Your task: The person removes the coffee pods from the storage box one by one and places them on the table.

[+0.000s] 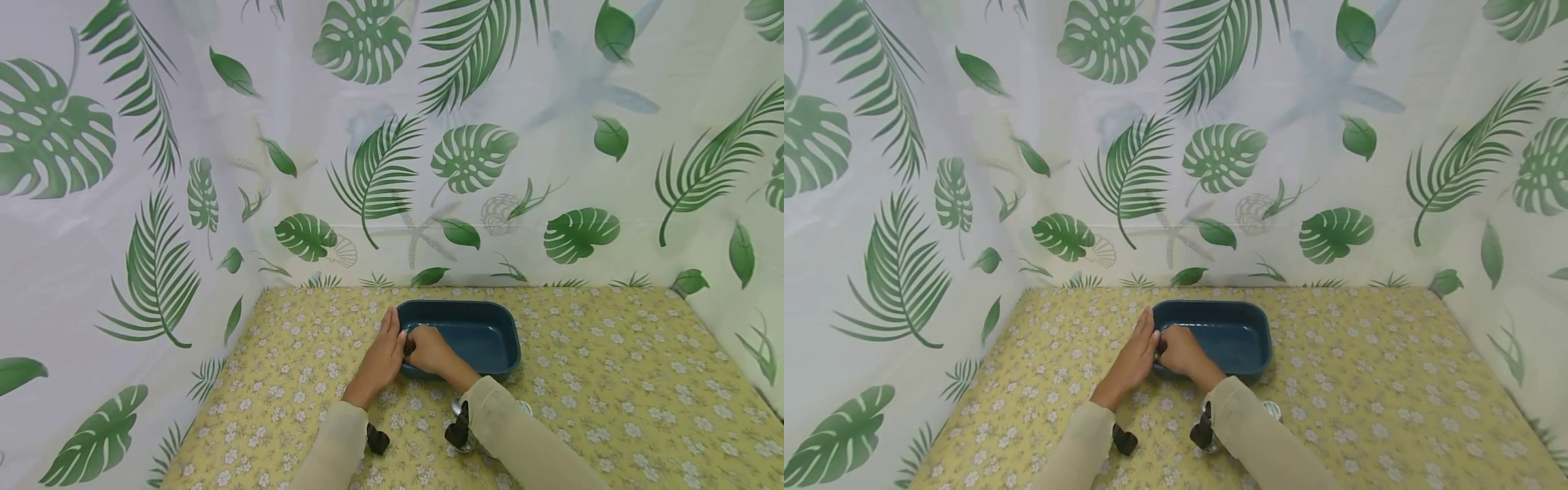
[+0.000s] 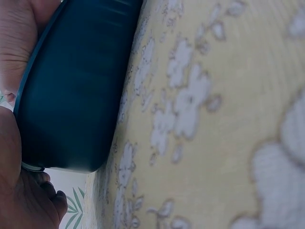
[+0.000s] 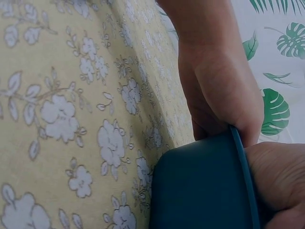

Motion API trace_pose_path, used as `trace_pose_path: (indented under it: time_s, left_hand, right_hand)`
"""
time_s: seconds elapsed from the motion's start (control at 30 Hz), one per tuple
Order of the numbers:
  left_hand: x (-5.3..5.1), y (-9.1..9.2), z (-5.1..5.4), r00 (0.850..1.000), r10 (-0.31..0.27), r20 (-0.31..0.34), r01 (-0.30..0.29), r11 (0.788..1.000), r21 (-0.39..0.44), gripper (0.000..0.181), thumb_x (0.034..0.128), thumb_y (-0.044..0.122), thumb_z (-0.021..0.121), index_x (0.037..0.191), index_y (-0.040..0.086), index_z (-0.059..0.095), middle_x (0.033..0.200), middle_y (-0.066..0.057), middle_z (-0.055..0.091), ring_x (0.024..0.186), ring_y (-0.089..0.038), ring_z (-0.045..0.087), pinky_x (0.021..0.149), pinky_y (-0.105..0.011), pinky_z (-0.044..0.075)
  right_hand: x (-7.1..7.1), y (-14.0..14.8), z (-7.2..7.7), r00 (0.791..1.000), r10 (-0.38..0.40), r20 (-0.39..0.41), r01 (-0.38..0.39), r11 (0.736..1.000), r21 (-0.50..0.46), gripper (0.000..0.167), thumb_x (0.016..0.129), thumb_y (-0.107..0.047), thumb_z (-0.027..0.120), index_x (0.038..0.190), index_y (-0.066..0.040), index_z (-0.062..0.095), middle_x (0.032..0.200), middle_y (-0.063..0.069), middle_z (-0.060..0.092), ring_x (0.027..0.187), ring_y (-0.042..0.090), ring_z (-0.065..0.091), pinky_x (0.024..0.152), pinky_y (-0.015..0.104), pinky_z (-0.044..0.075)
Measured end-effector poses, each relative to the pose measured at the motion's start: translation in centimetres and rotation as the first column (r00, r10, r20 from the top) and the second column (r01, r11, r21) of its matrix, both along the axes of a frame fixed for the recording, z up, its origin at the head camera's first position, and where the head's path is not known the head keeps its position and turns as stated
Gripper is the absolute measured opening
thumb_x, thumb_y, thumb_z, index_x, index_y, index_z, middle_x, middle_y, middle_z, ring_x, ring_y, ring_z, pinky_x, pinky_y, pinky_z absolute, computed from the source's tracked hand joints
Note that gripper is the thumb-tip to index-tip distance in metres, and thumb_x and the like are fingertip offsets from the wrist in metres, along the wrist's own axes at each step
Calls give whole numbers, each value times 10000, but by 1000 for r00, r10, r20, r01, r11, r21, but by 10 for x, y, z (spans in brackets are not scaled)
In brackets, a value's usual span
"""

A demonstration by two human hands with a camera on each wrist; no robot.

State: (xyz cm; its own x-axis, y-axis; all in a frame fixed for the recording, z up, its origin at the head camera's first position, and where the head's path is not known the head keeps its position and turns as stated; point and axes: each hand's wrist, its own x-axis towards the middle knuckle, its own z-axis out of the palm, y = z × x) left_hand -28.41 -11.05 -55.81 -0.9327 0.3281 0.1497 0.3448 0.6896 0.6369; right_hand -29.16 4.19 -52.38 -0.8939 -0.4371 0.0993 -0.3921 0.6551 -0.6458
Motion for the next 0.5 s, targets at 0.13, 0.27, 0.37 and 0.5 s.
trace_pose_path:
  time_s: [0.13,0.27,0.37,0.5]
  left_hand:
    - [0,2,0,1000,-4,2,4,1000,7,600,1142,333,253,1631,122,-24,1698,-30,-92,1536,-290,172,1178,-503,298]
    - [0,3,-1,1000,-9,11,9,1000,10,602,1143,327,258,1632,129,-31,1698,-31,-95,1533,-304,184,1171,-518,304]
    - [-1,3,-1,1000,-7,26,7,1000,9,606,1143,341,256,1632,150,-46,1696,-14,-109,1531,-299,190,1169,-517,307]
    - [-1,0,0,999,8,41,-9,1000,3,609,1141,365,249,1632,169,-52,1694,5,-113,1531,-288,193,1170,-513,309]
  right_hand:
    - [1,4,0,1000,-10,-12,10,1000,-3,301,856,-4,764,591,-87,648,508,-50,523,485,106,438,532,262,365]
    - [3,9,-1,998,-33,-49,34,999,14,200,850,-43,797,668,-71,722,566,-23,594,528,122,516,545,296,427]
    - [5,14,1,996,-81,-44,81,997,9,53,832,-65,832,850,-32,795,723,23,697,657,153,624,628,346,530]
    - [9,19,4,991,-135,3,135,990,-28,256,844,-108,841,1068,5,786,920,71,750,830,200,691,748,396,582]
